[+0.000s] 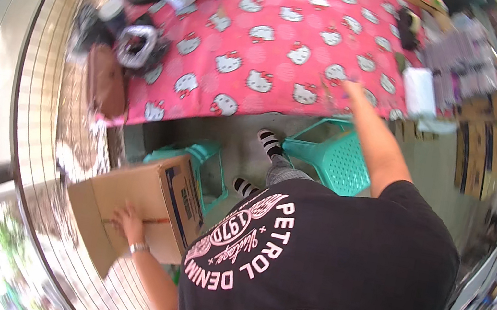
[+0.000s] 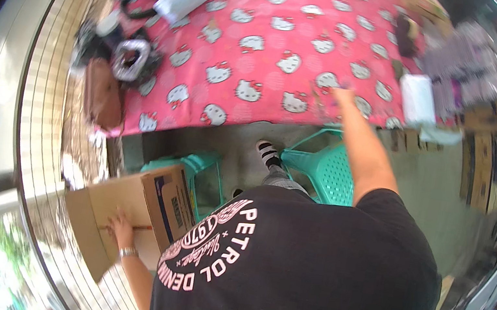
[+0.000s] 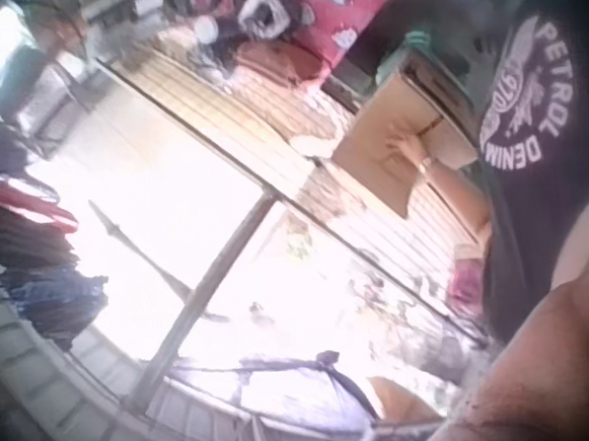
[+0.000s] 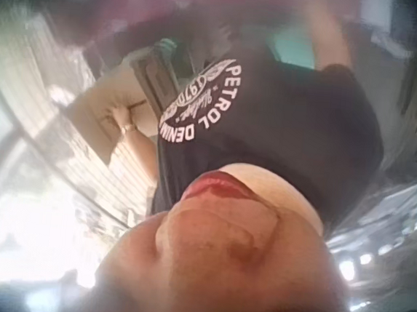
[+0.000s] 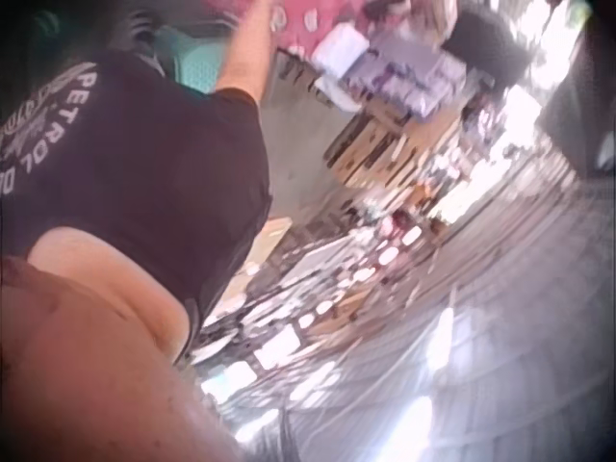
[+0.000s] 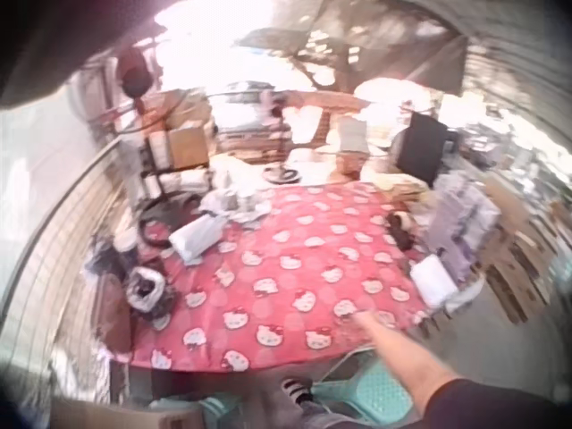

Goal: The person opens a cardboard box using a small blue tool and removes colorful spiral notebooks. They then use blue pliers to crimp the wire ends of the notebook spirals while using a stone weight to hold the notebooks in place on a table.

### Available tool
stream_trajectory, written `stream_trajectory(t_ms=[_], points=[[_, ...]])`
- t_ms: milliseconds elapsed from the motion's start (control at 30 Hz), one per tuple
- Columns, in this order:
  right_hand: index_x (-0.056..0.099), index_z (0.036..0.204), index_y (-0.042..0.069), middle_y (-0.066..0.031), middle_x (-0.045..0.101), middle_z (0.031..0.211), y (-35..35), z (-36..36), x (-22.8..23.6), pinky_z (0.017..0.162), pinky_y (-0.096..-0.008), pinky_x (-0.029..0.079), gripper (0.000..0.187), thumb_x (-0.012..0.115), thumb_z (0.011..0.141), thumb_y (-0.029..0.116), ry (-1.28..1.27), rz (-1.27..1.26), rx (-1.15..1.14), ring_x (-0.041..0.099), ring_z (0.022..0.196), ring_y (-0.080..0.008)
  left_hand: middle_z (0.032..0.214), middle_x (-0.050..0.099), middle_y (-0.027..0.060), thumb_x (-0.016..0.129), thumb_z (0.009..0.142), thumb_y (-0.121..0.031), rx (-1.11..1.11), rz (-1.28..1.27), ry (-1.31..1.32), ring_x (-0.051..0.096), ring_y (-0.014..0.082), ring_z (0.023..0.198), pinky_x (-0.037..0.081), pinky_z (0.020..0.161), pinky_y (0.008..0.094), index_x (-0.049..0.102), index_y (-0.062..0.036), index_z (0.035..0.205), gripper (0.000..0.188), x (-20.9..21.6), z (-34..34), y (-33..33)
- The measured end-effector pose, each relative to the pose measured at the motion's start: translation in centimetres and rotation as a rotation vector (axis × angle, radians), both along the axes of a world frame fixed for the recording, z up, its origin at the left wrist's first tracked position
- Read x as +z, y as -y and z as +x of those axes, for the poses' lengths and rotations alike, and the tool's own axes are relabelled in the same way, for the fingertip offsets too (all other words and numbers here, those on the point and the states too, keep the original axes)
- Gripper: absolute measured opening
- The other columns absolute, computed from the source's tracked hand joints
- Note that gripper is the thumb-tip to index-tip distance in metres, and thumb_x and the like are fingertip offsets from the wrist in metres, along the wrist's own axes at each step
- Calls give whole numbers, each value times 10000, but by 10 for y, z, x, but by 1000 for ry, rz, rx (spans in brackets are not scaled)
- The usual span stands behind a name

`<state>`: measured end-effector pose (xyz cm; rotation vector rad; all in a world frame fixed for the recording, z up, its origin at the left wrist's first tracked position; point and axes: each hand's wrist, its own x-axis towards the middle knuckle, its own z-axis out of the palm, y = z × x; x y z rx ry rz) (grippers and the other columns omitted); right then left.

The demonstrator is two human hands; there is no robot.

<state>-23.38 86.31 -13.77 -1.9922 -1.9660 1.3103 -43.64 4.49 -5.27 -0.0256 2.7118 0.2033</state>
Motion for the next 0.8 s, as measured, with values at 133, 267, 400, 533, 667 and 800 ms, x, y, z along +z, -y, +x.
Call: stream_trajectory(t_ms=[133, 267, 400, 533, 667, 800], points=[[516, 1303, -7, -259, 559, 1285, -131, 15, 28, 972, -464, 454, 699, 684, 751, 389, 248, 699, 32, 552, 1181, -382, 1565, 212, 160, 402, 996, -486, 787, 1087, -194, 257, 282, 1421, 297, 1125, 451, 247, -10, 1496, 707, 60, -18, -134], [567, 1271, 36, -207, 598, 1220, -115, -115, 85, 1009, -461, 398, 587, 673, 798, 367, -87, 926, 445, 526, 1180, -364, 1361, 501, 123, 424, 991, -334, 1183, 1382, -369, 488, 268, 1235, 432, 1019, 435, 473, -13, 1312, 457, 81, -30, -83], [596, 1247, 75, -132, 613, 1205, 62, -227, 175, 972, -363, 435, 396, 650, 860, 137, -693, 746, 874, 552, 1140, -288, 1125, 615, 91, 441, 988, -336, 1538, 1378, -509, 584, 278, 1054, 492, 940, 429, 536, -49, 1228, 387, 106, -30, -83], [621, 1208, 73, -69, 633, 1175, 260, -256, 251, 960, -341, 464, 303, 558, 912, 56, -1262, -99, 1533, 596, 1074, -200, 1187, 617, 100, 500, 963, -328, 818, 1886, -161, 591, 284, 1071, 498, 926, 415, 574, -52, 1165, 350, 154, -36, -148], [565, 1256, 24, -174, 624, 1138, 420, -226, 267, 968, -366, 458, 351, 545, 952, 199, -1171, -413, 2373, 599, 1076, -321, 1007, 683, 120, 524, 934, -188, 379, 881, -210, 657, 266, 909, 532, 805, 342, 635, -55, 1020, 193, 106, -24, -154], [396, 1408, 8, -201, 629, 1138, 477, -222, 228, 993, -397, 443, 546, 551, 920, 196, -408, 345, 2750, 584, 1121, -350, 861, 692, 149, 565, 899, -253, -177, 77, -57, 655, 342, 807, 519, 740, 426, 681, -51, 879, 234, 100, 45, -133]])
